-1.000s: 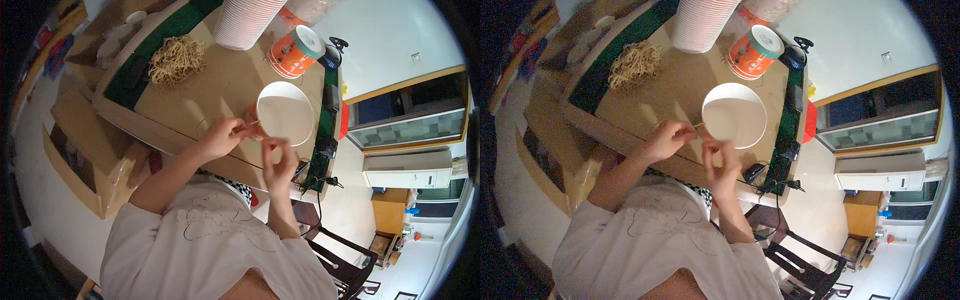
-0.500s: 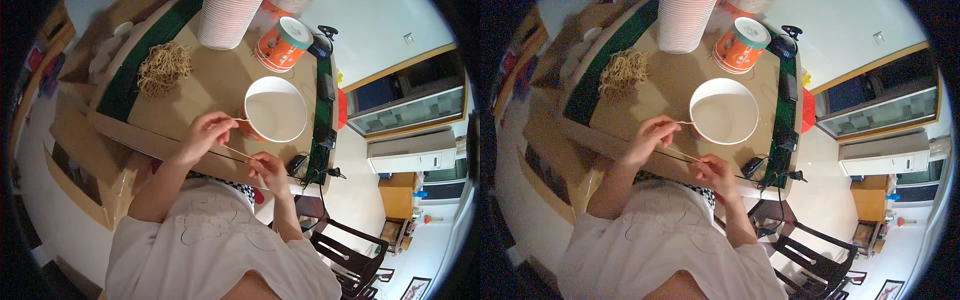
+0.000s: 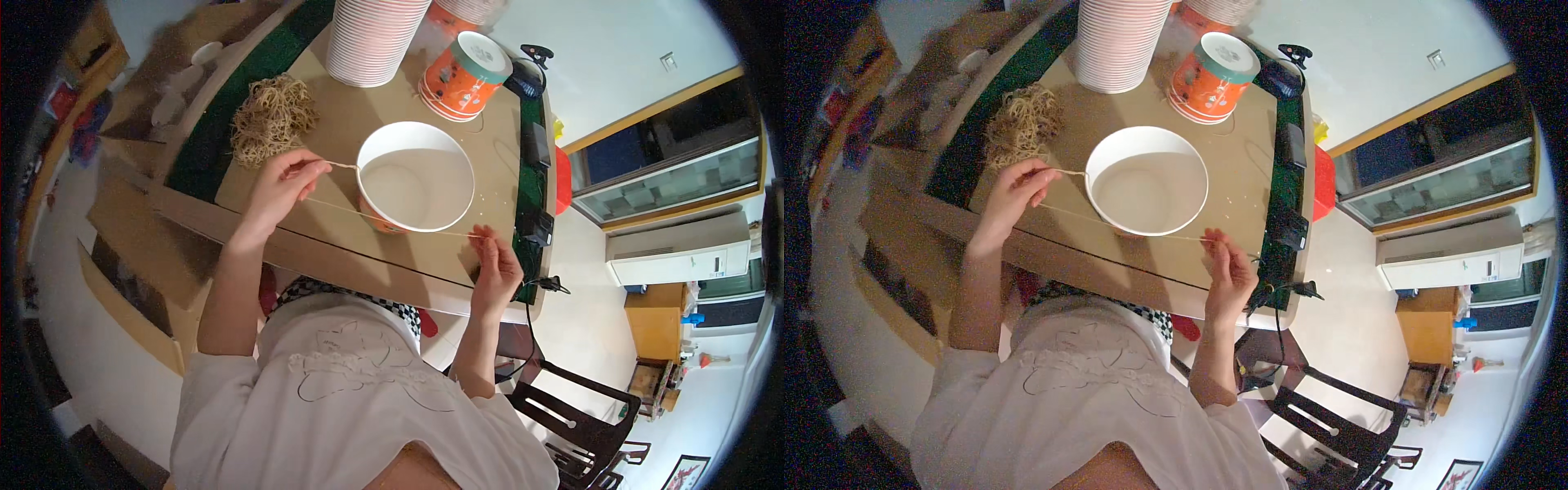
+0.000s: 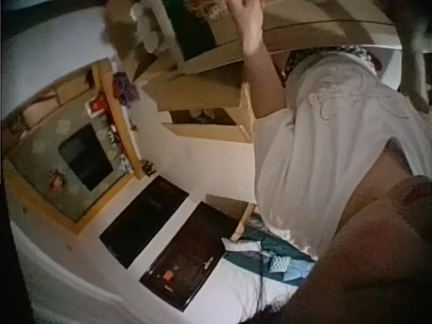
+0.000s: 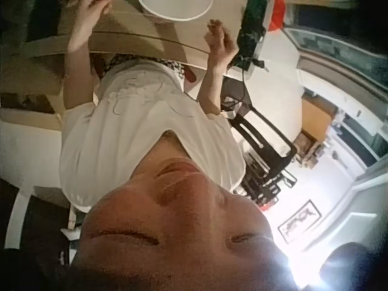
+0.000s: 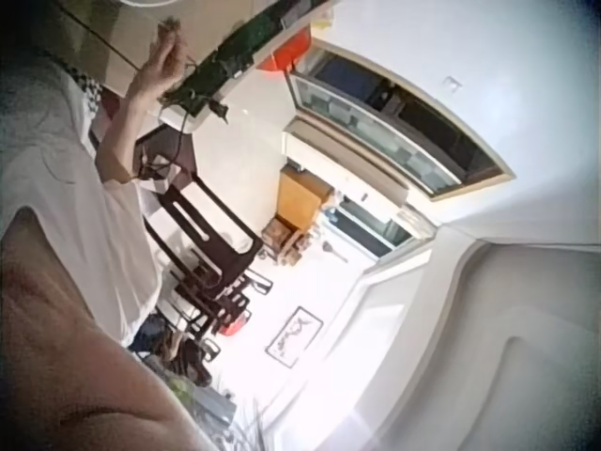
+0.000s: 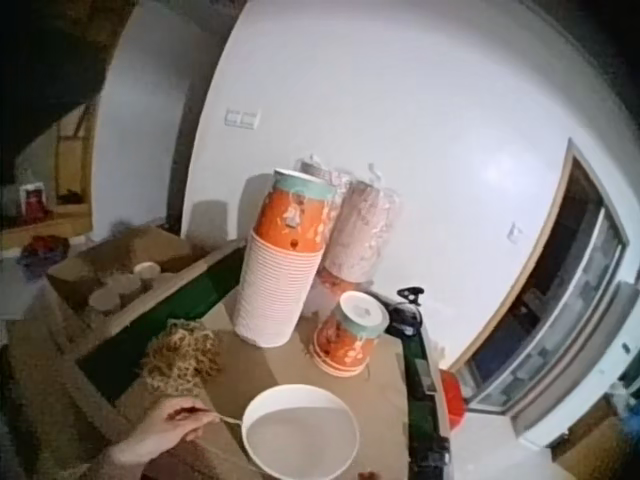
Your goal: Tie and secure thin string around the rims of paper bowls for packaging.
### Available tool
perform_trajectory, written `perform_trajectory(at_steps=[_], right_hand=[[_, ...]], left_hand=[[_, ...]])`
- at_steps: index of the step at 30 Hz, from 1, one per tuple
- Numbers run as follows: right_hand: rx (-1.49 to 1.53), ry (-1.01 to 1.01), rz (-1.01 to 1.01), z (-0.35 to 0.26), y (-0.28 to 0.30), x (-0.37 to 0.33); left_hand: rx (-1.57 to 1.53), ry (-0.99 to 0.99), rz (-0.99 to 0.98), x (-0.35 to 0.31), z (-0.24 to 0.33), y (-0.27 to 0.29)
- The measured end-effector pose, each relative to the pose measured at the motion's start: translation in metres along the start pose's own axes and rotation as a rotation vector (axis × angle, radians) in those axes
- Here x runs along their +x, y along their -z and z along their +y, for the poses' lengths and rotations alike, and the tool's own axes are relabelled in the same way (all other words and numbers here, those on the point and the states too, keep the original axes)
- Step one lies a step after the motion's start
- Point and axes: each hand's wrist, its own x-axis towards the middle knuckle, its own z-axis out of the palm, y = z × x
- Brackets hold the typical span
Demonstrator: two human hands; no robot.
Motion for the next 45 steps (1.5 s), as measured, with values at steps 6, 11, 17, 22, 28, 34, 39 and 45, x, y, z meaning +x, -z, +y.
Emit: perform_trajectory(at_steps=[6, 11, 17, 22, 28, 34, 39, 45], right_hand=[[0.071, 0.128, 0.015, -0.033, -0.02, 0.008], [0.286, 0.256, -0.019, -0.059, -0.032, 0.008], [0.446, 0.459, -0.008, -0.087, -0.033, 0.009], [0.461, 0.539, -0.014, -0.113, -0.021, -0.006], [0.52, 0.158, 0.084, -0.108, -0.01, -0.006], [0.431, -0.098, -0.09, -0.052, -0.026, -0.019], [0.275, -0.156, -0.105, -0.002, -0.038, -0.011], [0.349, -0.12, -0.134, 0.034, -0.065, -0.003]], left_hand=[[0.172, 0.019, 0.055, 0.002, 0.011, 0.011], [0.291, 0.042, 0.044, 0.011, 0.024, 0.006], [0.56, -0.609, 0.16, -0.014, 0.032, -0.09], [0.932, -0.611, -0.163, -0.011, 0.023, -0.147], [1.005, -0.462, -0.319, -0.006, 0.028, -0.105], [0.833, -0.522, -0.268, 0.007, 0.029, -0.13], [0.905, -0.254, -0.265, 0.019, 0.033, -0.141], [0.48, -0.143, -0.271, 0.01, 0.047, -0.092]])
